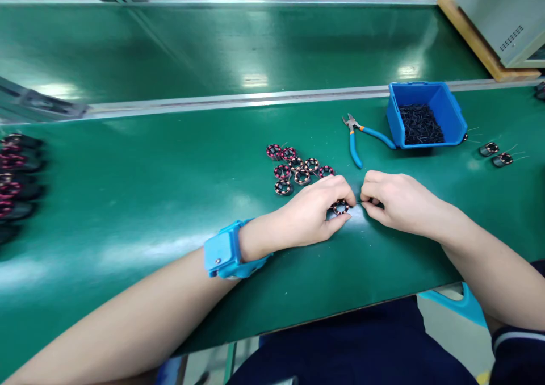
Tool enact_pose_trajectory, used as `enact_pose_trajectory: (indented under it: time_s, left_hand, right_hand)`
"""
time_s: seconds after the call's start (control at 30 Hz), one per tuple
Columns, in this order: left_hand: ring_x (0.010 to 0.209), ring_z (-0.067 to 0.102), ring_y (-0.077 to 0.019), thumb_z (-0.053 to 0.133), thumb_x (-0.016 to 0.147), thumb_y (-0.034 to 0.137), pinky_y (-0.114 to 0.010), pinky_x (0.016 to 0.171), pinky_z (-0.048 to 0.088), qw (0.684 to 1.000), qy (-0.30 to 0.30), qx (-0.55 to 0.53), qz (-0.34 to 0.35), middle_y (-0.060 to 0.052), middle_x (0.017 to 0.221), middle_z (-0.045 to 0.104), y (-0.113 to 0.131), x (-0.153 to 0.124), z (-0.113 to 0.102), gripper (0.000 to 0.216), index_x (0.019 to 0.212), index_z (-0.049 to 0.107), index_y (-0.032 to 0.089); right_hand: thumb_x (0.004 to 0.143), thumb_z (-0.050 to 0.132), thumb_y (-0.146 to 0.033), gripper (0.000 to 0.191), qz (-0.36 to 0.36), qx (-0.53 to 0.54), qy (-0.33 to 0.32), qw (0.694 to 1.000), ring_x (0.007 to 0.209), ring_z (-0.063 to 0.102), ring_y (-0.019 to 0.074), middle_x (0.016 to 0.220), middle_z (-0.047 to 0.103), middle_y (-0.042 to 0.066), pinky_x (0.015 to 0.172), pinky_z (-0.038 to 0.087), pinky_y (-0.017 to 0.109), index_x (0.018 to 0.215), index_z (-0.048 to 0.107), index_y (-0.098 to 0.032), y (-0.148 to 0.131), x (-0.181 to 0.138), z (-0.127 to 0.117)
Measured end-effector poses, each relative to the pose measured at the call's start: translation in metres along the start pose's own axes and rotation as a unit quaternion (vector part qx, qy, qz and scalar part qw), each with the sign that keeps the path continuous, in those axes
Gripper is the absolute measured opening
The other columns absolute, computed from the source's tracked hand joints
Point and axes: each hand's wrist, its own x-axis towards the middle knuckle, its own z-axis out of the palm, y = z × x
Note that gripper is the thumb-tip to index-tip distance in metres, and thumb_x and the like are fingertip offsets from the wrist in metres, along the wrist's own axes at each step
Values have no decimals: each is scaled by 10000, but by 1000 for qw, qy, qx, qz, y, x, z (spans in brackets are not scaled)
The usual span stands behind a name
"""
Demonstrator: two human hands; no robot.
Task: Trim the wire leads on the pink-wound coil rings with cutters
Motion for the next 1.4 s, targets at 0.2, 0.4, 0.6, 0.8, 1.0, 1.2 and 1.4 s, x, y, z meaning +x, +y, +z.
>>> enact_pose_trajectory:
  time_s: [0.2,0.4,0.6,0.8,1.0,1.2,1.4]
  left_hand:
    - [812,540,-175,582,786,138,-298,725,475,999,30,-4,-19,-51,888,582,-1,0,1,98,876,561,168]
    - [794,546,-164,586,793,147,-284,706,470,999,31,-7,-7,-48,878,582,-4,1,2,85,874,566,165]
    - [730,554,-135,597,796,155,-246,623,474,999,39,-30,-14,-63,912,599,-4,1,2,81,875,577,153]
    - [748,567,-137,606,799,167,-243,642,489,999,40,-27,-11,-55,889,608,-3,1,0,69,864,587,155]
    - [745,564,-139,607,802,163,-242,626,486,999,39,-38,-5,-69,901,610,-5,1,1,75,871,588,143]
    - [749,568,-140,616,796,160,-240,621,490,998,43,-39,-3,-63,897,614,-6,1,0,76,865,586,150]
    - [781,574,-152,624,798,161,-239,622,493,999,37,-40,-2,-69,893,613,-5,1,-1,80,867,587,143]
  right_hand:
    - [866,481,-142,162,0,-17,-11,1000,649,487,136,836,563,39,569,292,270,799,627,-151,-3,-1,0]
    - [873,465,-140,189,10,-61,-14,998,627,494,142,844,581,50,539,262,291,795,637,-150,-9,-4,0]
    - [863,467,-130,197,36,-80,-19,996,604,497,146,841,599,64,525,238,297,793,651,-141,-16,-3,-2]
    - [852,470,-117,197,36,-73,0,997,596,495,148,828,606,70,520,237,299,786,655,-137,-16,-2,0]
    - [848,466,-117,199,38,-67,5,997,584,486,144,830,606,65,511,231,300,787,653,-141,-15,-2,2]
    - [849,465,-117,199,38,-66,1,997,593,488,146,836,605,67,517,236,300,788,653,-139,-15,-3,1]
    - [855,473,-120,192,39,-61,1,997,589,471,139,830,600,61,520,234,299,793,654,-142,-15,-3,0]
